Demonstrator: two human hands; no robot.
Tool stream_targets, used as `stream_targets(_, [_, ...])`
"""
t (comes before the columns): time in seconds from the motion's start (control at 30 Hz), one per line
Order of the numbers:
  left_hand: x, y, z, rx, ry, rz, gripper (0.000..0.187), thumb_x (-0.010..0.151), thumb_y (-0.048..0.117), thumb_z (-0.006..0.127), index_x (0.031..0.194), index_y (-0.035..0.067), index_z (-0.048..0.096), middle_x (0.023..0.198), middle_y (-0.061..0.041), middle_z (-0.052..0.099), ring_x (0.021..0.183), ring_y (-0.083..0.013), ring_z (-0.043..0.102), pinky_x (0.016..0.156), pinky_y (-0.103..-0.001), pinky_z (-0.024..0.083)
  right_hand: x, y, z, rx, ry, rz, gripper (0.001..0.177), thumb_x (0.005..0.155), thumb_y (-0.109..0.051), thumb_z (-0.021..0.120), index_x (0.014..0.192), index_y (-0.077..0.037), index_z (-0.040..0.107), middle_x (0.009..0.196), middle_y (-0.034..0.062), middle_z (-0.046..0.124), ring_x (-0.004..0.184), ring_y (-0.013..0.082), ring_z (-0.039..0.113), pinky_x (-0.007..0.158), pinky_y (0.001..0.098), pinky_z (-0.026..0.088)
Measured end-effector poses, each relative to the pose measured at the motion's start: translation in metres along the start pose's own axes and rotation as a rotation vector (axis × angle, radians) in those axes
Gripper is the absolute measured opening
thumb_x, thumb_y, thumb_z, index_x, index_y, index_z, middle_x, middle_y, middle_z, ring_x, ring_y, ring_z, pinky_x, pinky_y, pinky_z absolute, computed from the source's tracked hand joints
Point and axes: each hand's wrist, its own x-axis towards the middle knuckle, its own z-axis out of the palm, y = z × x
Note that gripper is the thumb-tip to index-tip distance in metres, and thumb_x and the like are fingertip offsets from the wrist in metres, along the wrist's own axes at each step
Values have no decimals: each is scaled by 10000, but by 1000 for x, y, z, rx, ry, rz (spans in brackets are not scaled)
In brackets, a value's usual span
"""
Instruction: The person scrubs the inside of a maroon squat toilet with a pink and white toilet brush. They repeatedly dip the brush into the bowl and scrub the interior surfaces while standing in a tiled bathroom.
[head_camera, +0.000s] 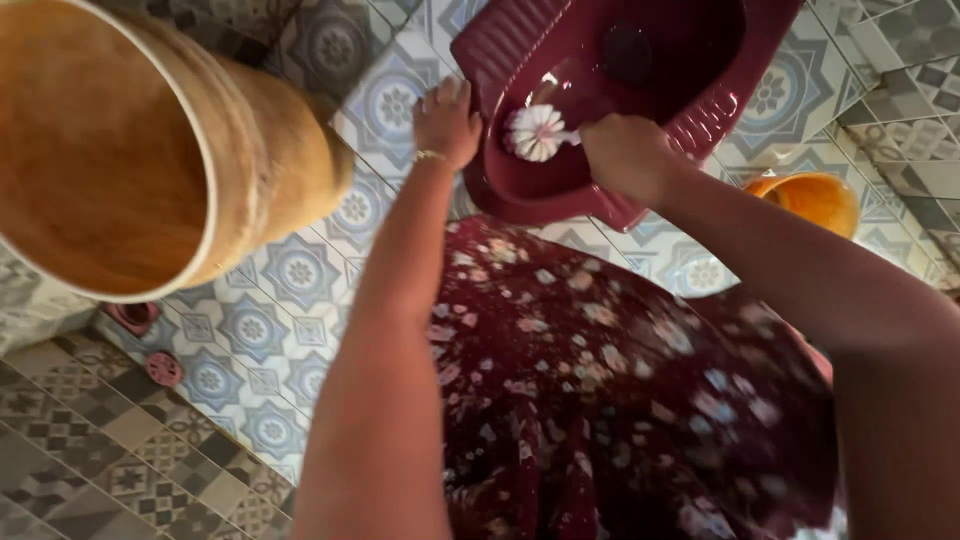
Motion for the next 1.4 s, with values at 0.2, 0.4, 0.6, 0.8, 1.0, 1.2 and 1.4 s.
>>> stream_targets(0.2, [5,-21,26,-72,341,113,374,1029,253,608,1385,139,595,1431,-113,509,1369,-352,462,1216,-522,348,43,21,3,-216,-57,379,202,863,-137,657,1014,-106,788,938,160,772,841,364,764,665,501,619])
stream_targets(0.4, [-23,-72,25,-157,451,457,522,989,126,635,1504,156,559,1520,-88,470,1421,-331,433,1214,-504,347,7,17,41,-39,135,404,284,994,-171,586,1197,-170,784,979,169,770,864,387,732,711,519,584])
stream_targets(0.6, [-20,-77,30,-170,453,446,555,975,129,617,1518,223,550,1566,-16,453,1460,-271,429,1244,-477,342,-40,-6,20,-152,77,375,628,944,-142,573,1553,-292,592,940,134,730,859,331,728,716,508,577])
stream_targets(0.8, [-16,-74,26,-229,465,428,526,972,161,623,1488,242,568,1550,-6,450,1445,-262,439,1232,-483,337,-75,14,-13,-447,299,253,409,851,-196,671,1255,-165,727,889,138,687,710,259,714,628,412,575])
stream_targets(1.0, [-13,-74,27,-192,450,405,515,981,179,614,1488,244,560,1543,-19,441,1435,-271,422,1228,-489,321,-59,63,79,783,1098,119,189,1051,-272,595,1075,-85,613,845,106,599,733,232,620,750,410,584])
stream_targets(1.2, [-18,-73,32,-178,474,432,510,1013,181,626,1514,237,548,1570,-15,414,1452,-282,411,1231,-485,322,-6,44,176,2202,1610,-98,430,1133,-297,509,775,-111,360,640,39,353,561,182,365,631,399,479])
stream_targets(1.4, [-15,-73,29,-175,510,415,515,990,163,642,1494,239,564,1564,-2,418,1440,-260,428,1236,-471,338,-72,11,139,1924,1119,-146,566,1218,-321,436,694,-182,273,520,-36,230,466,83,224,552,306,338])
